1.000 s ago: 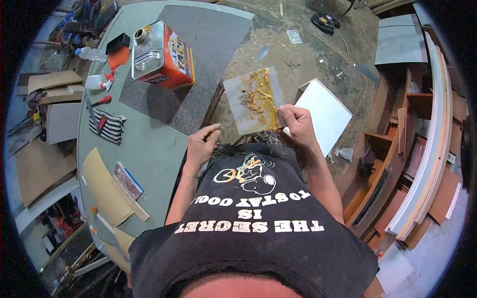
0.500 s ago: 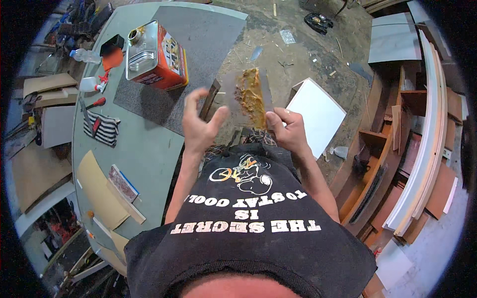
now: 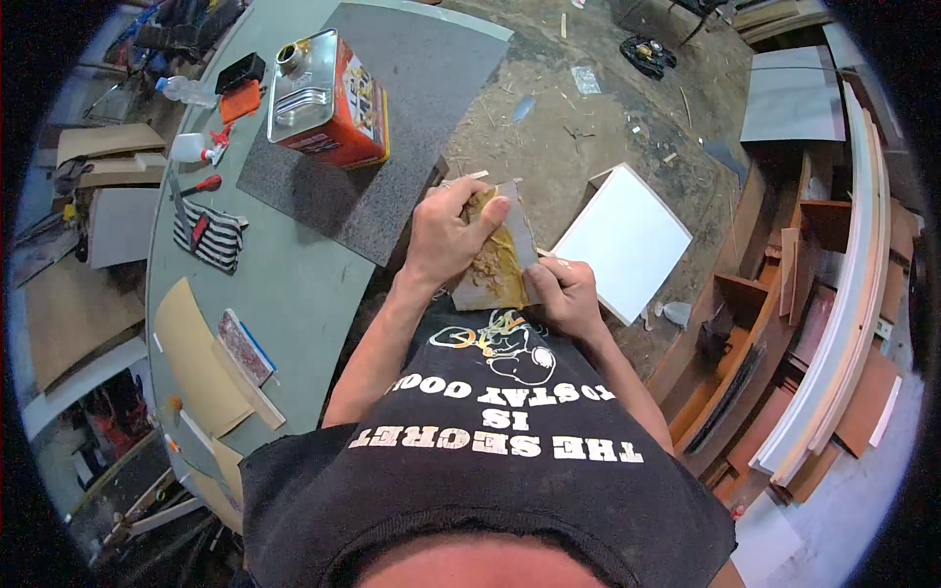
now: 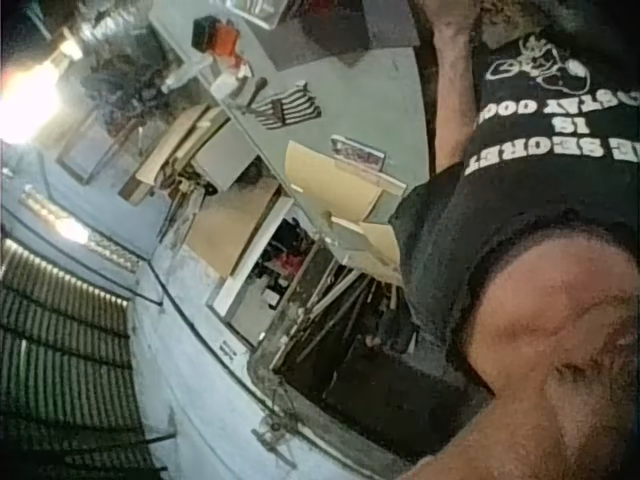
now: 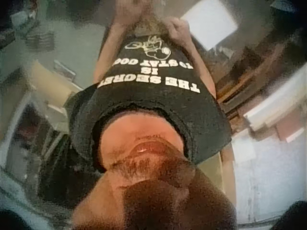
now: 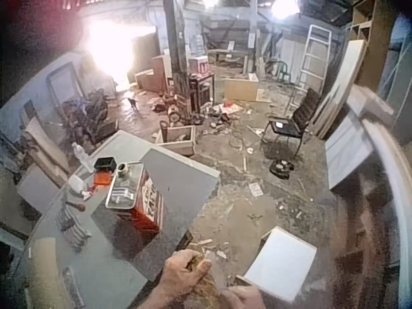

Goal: The person prepares a plywood piece and a veneer sheet by pouring adhesive from a tin and spreading it evenly across both surfaces using a hand-held metal scraper.

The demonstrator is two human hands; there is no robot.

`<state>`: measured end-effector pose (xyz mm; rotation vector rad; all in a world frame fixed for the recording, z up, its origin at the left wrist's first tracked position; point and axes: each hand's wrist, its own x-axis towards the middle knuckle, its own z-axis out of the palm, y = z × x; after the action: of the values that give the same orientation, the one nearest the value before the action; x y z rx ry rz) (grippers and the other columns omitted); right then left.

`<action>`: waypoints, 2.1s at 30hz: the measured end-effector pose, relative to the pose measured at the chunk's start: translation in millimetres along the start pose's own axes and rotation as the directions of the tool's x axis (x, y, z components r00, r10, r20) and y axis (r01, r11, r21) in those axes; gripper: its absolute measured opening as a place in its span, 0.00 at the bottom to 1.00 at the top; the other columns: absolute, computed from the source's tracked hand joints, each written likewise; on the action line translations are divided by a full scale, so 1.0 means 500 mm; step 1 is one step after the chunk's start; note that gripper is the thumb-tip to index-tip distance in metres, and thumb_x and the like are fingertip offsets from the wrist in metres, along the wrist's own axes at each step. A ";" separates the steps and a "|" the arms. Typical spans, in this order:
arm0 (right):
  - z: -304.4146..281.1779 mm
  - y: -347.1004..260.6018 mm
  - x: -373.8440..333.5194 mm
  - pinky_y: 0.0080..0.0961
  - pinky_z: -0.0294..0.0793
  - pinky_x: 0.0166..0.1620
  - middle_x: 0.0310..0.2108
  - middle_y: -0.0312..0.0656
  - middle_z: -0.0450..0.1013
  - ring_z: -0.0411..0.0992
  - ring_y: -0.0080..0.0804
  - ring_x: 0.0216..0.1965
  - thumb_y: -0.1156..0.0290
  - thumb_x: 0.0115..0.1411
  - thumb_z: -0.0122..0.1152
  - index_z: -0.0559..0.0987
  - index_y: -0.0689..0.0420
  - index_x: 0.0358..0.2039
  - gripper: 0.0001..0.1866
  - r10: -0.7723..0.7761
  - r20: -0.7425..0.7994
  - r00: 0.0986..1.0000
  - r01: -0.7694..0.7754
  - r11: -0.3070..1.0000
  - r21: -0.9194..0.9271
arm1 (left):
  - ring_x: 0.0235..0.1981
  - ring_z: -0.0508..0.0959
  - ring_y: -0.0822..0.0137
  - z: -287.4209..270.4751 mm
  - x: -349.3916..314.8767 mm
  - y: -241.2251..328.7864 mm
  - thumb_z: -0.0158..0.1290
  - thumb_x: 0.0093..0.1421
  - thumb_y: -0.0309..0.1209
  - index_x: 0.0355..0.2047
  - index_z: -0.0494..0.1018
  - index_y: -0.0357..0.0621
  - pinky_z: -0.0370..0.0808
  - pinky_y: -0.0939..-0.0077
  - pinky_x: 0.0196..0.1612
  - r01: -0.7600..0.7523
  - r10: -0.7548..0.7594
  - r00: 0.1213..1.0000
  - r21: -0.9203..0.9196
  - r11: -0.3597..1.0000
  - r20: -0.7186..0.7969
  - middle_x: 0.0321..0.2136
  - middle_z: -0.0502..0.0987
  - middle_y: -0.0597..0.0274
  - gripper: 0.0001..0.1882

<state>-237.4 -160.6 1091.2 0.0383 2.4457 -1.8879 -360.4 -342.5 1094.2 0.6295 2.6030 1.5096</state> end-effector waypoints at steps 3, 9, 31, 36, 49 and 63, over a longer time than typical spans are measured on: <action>0.016 0.042 -0.011 0.27 0.66 0.26 0.18 0.39 0.71 0.68 0.23 0.21 0.72 0.67 0.56 0.77 0.68 0.27 0.14 0.083 -0.050 0.995 -0.074 0.984 0.163 | 0.33 0.80 0.57 0.000 -0.019 -0.029 0.57 0.65 0.39 0.38 0.79 0.35 0.76 0.66 0.38 -0.038 0.039 0.999 -0.041 0.998 0.004 0.30 0.81 0.49 0.16; 0.015 0.041 0.005 0.23 0.66 0.27 0.20 0.38 0.73 0.67 0.21 0.23 0.70 0.68 0.56 0.79 0.69 0.29 0.14 0.112 -0.075 0.991 -0.100 0.984 0.146 | 0.43 0.80 0.67 -0.031 -0.033 -0.071 0.50 0.70 0.34 0.51 0.76 0.34 0.75 0.71 0.48 0.133 -0.097 0.983 -0.242 0.961 0.155 0.43 0.82 0.53 0.17; 0.012 0.094 -0.003 0.22 0.68 0.30 0.22 0.33 0.73 0.67 0.18 0.26 0.68 0.69 0.55 0.80 0.67 0.32 0.15 0.223 0.082 0.971 -0.235 0.954 0.189 | 0.48 0.77 0.74 -0.055 -0.028 -0.108 0.54 0.66 0.28 0.63 0.68 0.37 0.73 0.78 0.52 0.295 -0.113 0.859 -0.302 0.907 0.499 0.52 0.79 0.58 0.26; 0.016 0.051 0.035 0.23 0.67 0.29 0.21 0.33 0.72 0.67 0.19 0.25 0.69 0.69 0.55 0.79 0.68 0.31 0.14 0.099 0.018 0.995 -0.101 0.984 0.145 | 0.49 0.75 0.73 -0.055 -0.012 -0.112 0.50 0.68 0.29 0.65 0.64 0.34 0.72 0.76 0.53 0.302 -0.091 0.901 -0.465 0.832 0.423 0.53 0.77 0.61 0.27; -0.024 0.091 0.019 0.21 0.67 0.28 0.21 0.32 0.74 0.67 0.16 0.24 0.65 0.66 0.62 0.82 0.66 0.30 0.15 0.236 0.084 0.968 -0.247 0.954 0.170 | 0.41 0.82 0.52 -0.001 -0.025 -0.037 0.68 0.51 0.46 0.47 0.71 0.36 0.76 0.61 0.44 0.278 -0.244 0.914 -0.064 0.958 0.326 0.38 0.80 0.43 0.32; -0.016 0.037 0.042 0.20 0.65 0.26 0.19 0.31 0.73 0.66 0.15 0.23 0.64 0.60 0.69 0.82 0.63 0.27 0.14 0.134 -0.026 0.991 -0.132 0.988 0.076 | 0.36 0.78 0.70 0.003 -0.026 -0.045 0.66 0.57 0.43 0.40 0.75 0.37 0.75 0.69 0.40 0.348 -0.316 0.917 -0.100 0.932 0.245 0.34 0.80 0.58 0.22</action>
<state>-257.7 -148.3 1074.2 0.2293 2.3269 -1.9328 -355.3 -355.8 1072.4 0.3011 2.2662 1.4066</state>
